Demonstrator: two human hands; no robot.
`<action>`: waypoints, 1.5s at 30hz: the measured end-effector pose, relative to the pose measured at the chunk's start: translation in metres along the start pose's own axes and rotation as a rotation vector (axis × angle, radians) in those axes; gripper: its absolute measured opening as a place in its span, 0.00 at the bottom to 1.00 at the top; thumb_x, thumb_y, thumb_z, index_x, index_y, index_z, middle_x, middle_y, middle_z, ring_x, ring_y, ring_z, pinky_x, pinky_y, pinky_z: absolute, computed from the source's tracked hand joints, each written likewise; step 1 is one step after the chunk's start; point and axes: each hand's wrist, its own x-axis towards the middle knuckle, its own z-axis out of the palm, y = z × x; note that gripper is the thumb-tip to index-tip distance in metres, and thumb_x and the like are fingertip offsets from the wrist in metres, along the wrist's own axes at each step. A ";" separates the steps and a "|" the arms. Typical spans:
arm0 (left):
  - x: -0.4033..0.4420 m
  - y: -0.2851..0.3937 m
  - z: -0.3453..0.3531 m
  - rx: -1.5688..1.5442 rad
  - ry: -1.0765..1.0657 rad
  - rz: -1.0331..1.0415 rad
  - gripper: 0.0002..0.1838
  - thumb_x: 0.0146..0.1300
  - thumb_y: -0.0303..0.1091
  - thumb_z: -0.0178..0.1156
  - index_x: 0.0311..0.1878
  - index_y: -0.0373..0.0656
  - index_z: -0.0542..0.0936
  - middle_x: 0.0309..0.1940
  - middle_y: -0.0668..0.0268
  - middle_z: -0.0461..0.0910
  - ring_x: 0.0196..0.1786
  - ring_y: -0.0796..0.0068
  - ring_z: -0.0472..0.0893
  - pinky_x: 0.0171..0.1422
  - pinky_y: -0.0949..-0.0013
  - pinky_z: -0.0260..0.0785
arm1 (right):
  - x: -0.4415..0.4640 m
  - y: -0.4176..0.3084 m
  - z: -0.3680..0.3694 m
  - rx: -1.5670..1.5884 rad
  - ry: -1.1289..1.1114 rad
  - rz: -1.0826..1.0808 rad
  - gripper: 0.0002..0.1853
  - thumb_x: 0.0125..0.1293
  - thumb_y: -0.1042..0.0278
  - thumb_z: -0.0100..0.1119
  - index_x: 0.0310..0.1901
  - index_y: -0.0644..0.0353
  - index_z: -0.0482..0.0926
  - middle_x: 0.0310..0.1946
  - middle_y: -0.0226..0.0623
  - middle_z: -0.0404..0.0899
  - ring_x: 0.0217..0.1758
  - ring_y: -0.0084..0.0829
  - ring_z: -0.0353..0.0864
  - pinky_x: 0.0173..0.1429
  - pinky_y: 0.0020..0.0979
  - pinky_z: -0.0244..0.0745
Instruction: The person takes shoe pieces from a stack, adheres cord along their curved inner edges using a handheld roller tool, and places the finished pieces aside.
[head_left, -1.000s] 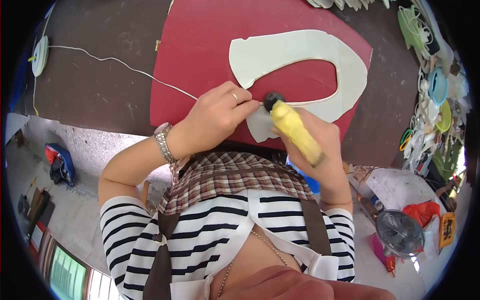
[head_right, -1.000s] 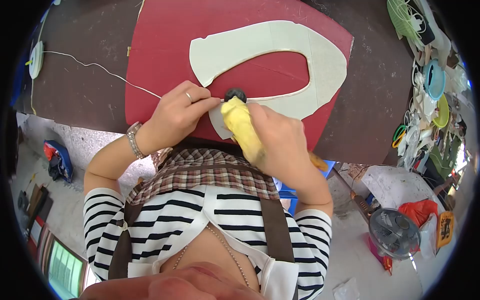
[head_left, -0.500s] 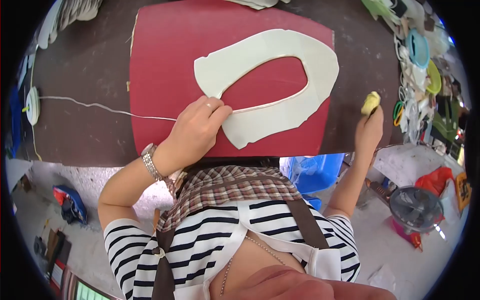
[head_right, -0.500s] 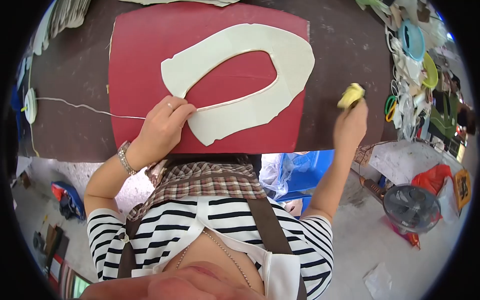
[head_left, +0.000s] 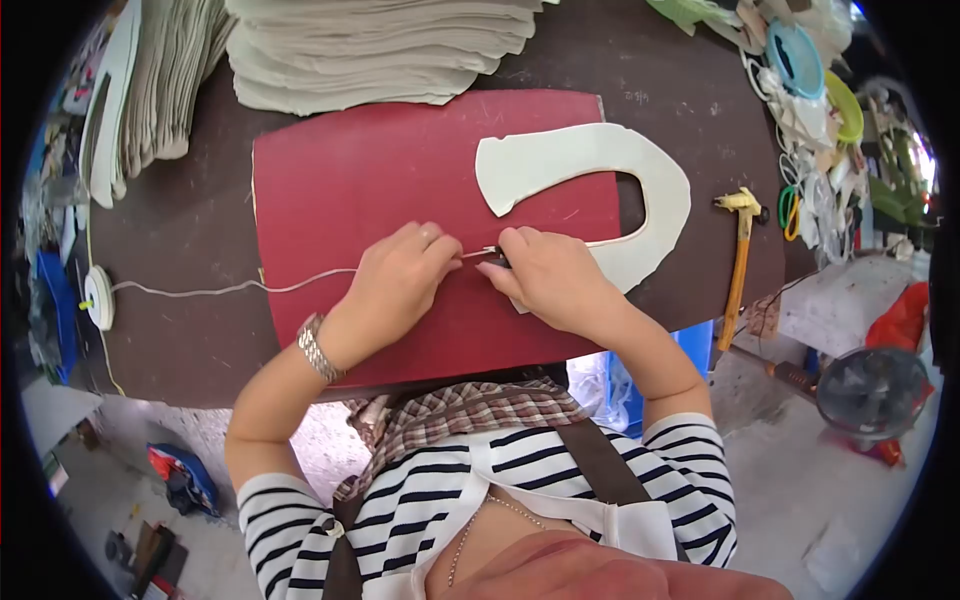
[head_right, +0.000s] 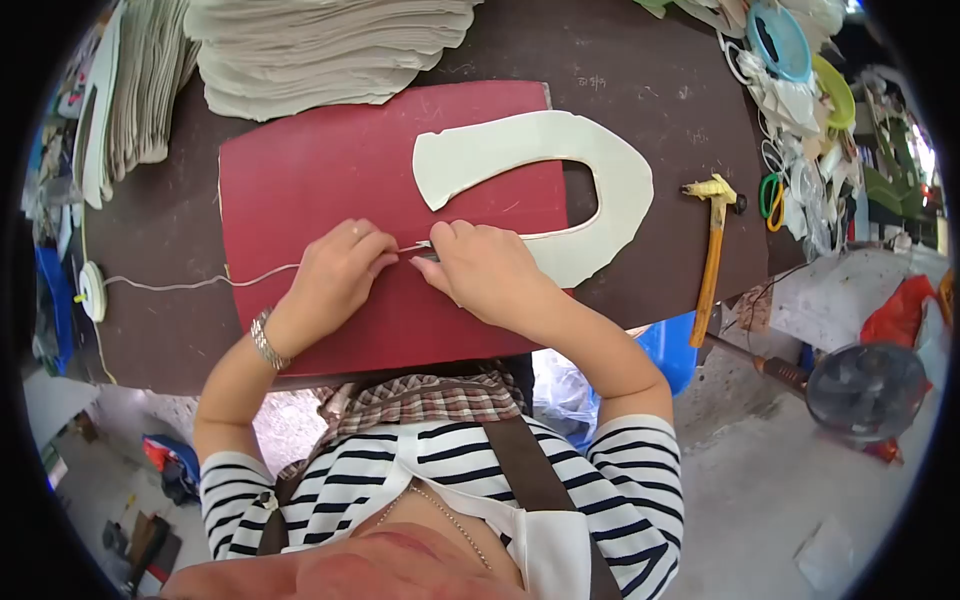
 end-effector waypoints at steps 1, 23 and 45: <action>-0.004 0.002 -0.002 0.017 -0.014 -0.009 0.09 0.59 0.26 0.67 0.41 0.41 0.78 0.35 0.60 0.79 0.38 0.56 0.80 0.41 0.57 0.74 | 0.001 -0.003 0.000 -0.027 -0.023 -0.002 0.19 0.69 0.50 0.63 0.36 0.61 0.74 0.29 0.45 0.81 0.33 0.48 0.85 0.36 0.45 0.78; 0.218 -0.084 -0.097 0.743 0.462 0.029 0.03 0.70 0.32 0.58 0.42 0.44 0.76 0.37 0.64 0.83 0.46 0.59 0.82 0.54 0.53 0.70 | -0.011 0.175 -0.116 -0.065 0.491 0.720 0.28 0.59 0.47 0.74 0.48 0.63 0.79 0.44 0.54 0.84 0.49 0.56 0.84 0.52 0.49 0.77; 0.175 -0.079 -0.118 0.496 0.329 0.307 0.04 0.66 0.24 0.60 0.42 0.39 0.75 0.47 0.59 0.78 0.53 0.53 0.77 0.60 0.54 0.71 | -0.177 0.240 -0.041 -0.146 0.945 0.874 0.23 0.76 0.46 0.57 0.47 0.62 0.83 0.31 0.42 0.80 0.36 0.44 0.81 0.43 0.42 0.76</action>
